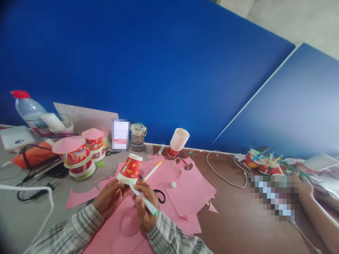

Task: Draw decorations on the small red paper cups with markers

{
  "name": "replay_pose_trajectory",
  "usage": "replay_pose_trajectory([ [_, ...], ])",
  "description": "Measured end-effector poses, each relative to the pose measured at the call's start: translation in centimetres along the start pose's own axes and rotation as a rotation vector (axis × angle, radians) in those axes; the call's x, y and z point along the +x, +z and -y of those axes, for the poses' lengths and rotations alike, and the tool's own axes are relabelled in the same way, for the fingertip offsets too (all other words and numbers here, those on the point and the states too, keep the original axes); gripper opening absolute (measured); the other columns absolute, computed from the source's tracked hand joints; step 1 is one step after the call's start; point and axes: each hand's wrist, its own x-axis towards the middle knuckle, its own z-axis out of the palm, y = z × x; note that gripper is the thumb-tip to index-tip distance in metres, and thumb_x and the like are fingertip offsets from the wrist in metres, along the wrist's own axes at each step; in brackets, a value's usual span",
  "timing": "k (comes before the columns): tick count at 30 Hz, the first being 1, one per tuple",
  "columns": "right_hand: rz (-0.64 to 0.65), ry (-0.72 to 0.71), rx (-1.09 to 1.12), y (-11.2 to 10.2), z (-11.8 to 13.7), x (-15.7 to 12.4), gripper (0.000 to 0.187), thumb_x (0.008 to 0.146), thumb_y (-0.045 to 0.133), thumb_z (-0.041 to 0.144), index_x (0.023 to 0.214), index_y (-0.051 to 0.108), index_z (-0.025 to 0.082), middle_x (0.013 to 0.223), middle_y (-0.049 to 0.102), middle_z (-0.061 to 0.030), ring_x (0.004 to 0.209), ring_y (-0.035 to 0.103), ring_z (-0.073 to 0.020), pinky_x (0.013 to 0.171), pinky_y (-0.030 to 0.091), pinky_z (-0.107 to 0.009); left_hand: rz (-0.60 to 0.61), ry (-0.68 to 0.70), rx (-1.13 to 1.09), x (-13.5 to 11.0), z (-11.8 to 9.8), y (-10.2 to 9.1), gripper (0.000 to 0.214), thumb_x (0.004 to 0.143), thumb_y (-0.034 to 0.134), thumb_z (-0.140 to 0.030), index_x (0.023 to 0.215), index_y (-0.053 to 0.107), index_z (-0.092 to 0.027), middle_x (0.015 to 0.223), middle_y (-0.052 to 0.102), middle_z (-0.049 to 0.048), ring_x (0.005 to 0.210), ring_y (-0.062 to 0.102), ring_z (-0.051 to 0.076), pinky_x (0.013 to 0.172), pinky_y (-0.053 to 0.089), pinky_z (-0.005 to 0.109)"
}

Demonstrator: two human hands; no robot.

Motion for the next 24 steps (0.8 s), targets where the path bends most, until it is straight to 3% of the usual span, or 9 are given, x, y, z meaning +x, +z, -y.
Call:
replay_pose_trajectory([
  [9,0.02,0.023,0.032,0.01,0.54,0.27,0.026,0.081,0.045,0.036,0.091,0.063,0.02,0.063,0.066,-0.0026,0.053,0.063,-0.0212,0.049,0.051,-0.028,-0.045,0.008,0.015,-0.18,-0.51,0.74,0.034,0.05,0.067,-0.02,0.084,0.067,-0.012,0.083,0.071,0.0179,0.088,0.056,0.037,0.079,0.041,0.051],
  [14,-0.028,0.073,0.102,0.02,0.3,0.22,0.03,0.081,0.044,0.04,0.089,0.063,0.02,0.061,0.065,-0.0025,0.053,0.063,-0.0211,0.051,0.051,-0.029,-0.032,0.011,0.028,-0.14,-0.42,0.54,0.033,0.052,0.066,-0.019,0.084,0.066,-0.012,0.083,0.071,0.0171,0.086,0.057,0.035,0.082,0.039,0.05],
  [19,-0.009,0.041,0.033,0.11,0.14,0.17,0.032,0.081,0.044,0.041,0.089,0.064,0.019,0.062,0.067,-0.0028,0.053,0.063,-0.0207,0.058,0.051,-0.031,-0.009,0.011,0.024,-0.09,-0.23,0.11,0.032,0.054,0.065,-0.019,0.086,0.066,-0.012,0.085,0.07,0.0175,0.089,0.056,0.035,0.082,0.039,0.049],
  [24,-0.02,0.059,0.066,0.18,0.2,0.37,0.031,0.08,0.045,0.042,0.088,0.063,0.019,0.06,0.064,-0.002,0.05,0.06,-0.0197,0.049,0.05,-0.028,-0.048,0.009,0.015,-0.03,-0.26,0.14,0.032,0.052,0.067,-0.019,0.084,0.066,-0.013,0.085,0.071,0.0167,0.09,0.056,0.035,0.083,0.039,0.049],
])
